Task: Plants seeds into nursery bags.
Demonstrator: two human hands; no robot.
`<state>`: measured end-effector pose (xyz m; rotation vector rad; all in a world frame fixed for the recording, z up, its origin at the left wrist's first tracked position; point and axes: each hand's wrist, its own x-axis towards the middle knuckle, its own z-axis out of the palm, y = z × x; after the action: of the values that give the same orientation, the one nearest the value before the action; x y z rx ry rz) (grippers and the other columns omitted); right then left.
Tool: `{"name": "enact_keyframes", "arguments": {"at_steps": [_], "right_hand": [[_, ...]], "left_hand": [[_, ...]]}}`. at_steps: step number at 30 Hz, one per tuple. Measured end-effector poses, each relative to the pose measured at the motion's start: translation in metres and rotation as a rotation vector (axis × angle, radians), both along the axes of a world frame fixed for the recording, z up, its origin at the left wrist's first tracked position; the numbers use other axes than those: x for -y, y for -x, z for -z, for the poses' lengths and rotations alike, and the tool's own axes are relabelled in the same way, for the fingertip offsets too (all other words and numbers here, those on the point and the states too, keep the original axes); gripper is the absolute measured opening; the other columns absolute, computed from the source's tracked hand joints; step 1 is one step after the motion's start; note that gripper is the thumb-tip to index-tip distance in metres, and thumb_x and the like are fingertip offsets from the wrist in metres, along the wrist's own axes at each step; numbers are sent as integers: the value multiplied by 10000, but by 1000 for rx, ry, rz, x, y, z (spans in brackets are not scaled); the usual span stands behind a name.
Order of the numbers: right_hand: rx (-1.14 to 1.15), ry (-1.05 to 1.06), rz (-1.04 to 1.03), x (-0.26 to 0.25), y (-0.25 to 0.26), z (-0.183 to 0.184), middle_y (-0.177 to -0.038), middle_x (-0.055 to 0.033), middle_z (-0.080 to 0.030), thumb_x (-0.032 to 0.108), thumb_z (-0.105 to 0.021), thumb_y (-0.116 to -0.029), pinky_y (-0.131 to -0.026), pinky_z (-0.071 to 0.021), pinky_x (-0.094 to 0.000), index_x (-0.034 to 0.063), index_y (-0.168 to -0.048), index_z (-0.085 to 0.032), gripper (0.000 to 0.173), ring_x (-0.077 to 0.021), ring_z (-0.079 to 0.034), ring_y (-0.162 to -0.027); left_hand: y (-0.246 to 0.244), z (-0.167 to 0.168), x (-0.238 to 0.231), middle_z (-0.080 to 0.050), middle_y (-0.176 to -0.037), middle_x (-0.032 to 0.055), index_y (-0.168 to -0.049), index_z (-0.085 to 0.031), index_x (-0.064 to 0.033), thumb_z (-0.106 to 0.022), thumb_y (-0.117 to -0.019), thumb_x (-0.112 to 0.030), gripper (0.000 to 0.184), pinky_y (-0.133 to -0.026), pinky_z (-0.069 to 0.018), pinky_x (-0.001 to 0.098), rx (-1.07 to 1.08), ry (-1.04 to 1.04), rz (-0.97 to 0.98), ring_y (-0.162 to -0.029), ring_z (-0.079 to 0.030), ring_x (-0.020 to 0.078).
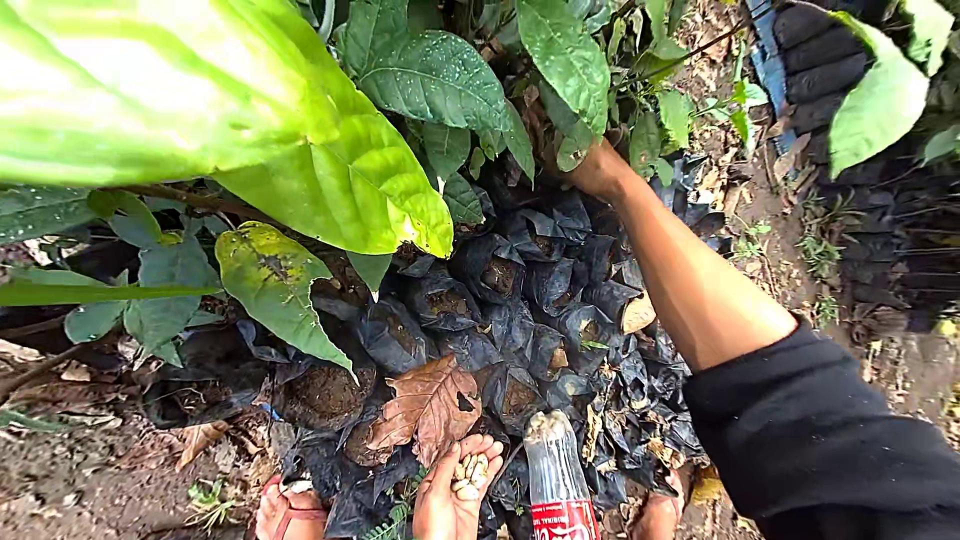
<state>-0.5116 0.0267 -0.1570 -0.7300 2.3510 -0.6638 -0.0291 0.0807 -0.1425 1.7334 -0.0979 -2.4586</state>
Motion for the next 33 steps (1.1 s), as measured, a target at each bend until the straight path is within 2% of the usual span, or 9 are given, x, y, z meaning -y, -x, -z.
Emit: {"name": "enact_keyframes", "arguments": {"at_steps": [4,6,10,17,20,22,27,31,33], "right_hand": [[51,-65,-205,-12,-17,-38,-963,-145,-711,86,-736,-880,-753,-612,-483,8,-1122,-679,260,-249,-704,-787],[172,-282,-362,-17,-29,-58,-830,-133,-701,38,-680,-910,-708,-576,-497,8,-978,-733,91,-250,-668,-705],[213,-626,-348,-17,-20,-64,-930,-200,-710,25,-618,-992,-778,-585,-558,-9,-1131,-716,173,-336,-690,-796],[-148,-61,222,20,8,-11,-1154,-223,-695,89,-682,-907,-865,-613,-518,-18,-1284,-623,397,-313,-732,-957],[-306,-95,255,32,-6,5,-1360,-298,-596,157,-741,-896,-1099,-461,-558,-76,-1373,-551,564,-404,-584,-1289],[-416,-94,213,34,-18,11,-1409,-299,-570,193,-729,-888,-1165,-387,-519,-77,-1384,-559,590,-394,-514,-1376],[-441,189,329,37,-28,29,-1356,-243,-617,268,-722,-904,-1125,-444,-417,-74,-1371,-561,601,-282,-577,-1309],[-476,343,356,33,-33,52,-1372,-274,-592,214,-675,-954,-1158,-401,-325,-127,-1373,-538,557,-269,-539,-1344],[-500,324,346,27,-38,54,-1361,-276,-602,213,-703,-925,-1158,-400,-349,-123,-1359,-552,569,-286,-544,-1342]], "left_hand": [[0,0,1,-746,-996,237,-1047,-675,76,-292,-1119,-184,468,-883,-618,472,6,-11,-21,-934,-753,345],[0,1,3,-747,-992,233,-1046,-675,78,-287,-1120,-186,475,-881,-617,465,13,-15,-29,-932,-752,342],[-1,3,3,-746,-985,242,-1037,-677,87,-292,-1121,-184,478,-863,-623,463,13,-7,-44,-926,-754,346],[1,3,-2,-740,-977,250,-1024,-674,85,-305,-1112,-157,450,-860,-624,478,2,-9,-53,-914,-751,354],[1,5,-2,-741,-978,249,-1031,-675,86,-308,-1115,-164,453,-856,-624,481,23,-21,-51,-916,-750,358],[0,6,-2,-739,-988,253,-1038,-676,90,-304,-1116,-169,460,-851,-626,476,14,-25,-46,-919,-750,357],[1,6,5,-738,-986,265,-1033,-684,99,-321,-1114,-167,457,-854,-625,476,5,-34,-62,-920,-750,367],[2,7,8,-739,-1001,260,-1047,-680,103,-315,-1113,-168,459,-874,-619,470,0,-29,-43,-938,-748,358],[6,5,12,-738,-1003,261,-1050,-679,102,-312,-1113,-165,458,-873,-620,465,-20,-29,-49,-939,-749,355]]}}
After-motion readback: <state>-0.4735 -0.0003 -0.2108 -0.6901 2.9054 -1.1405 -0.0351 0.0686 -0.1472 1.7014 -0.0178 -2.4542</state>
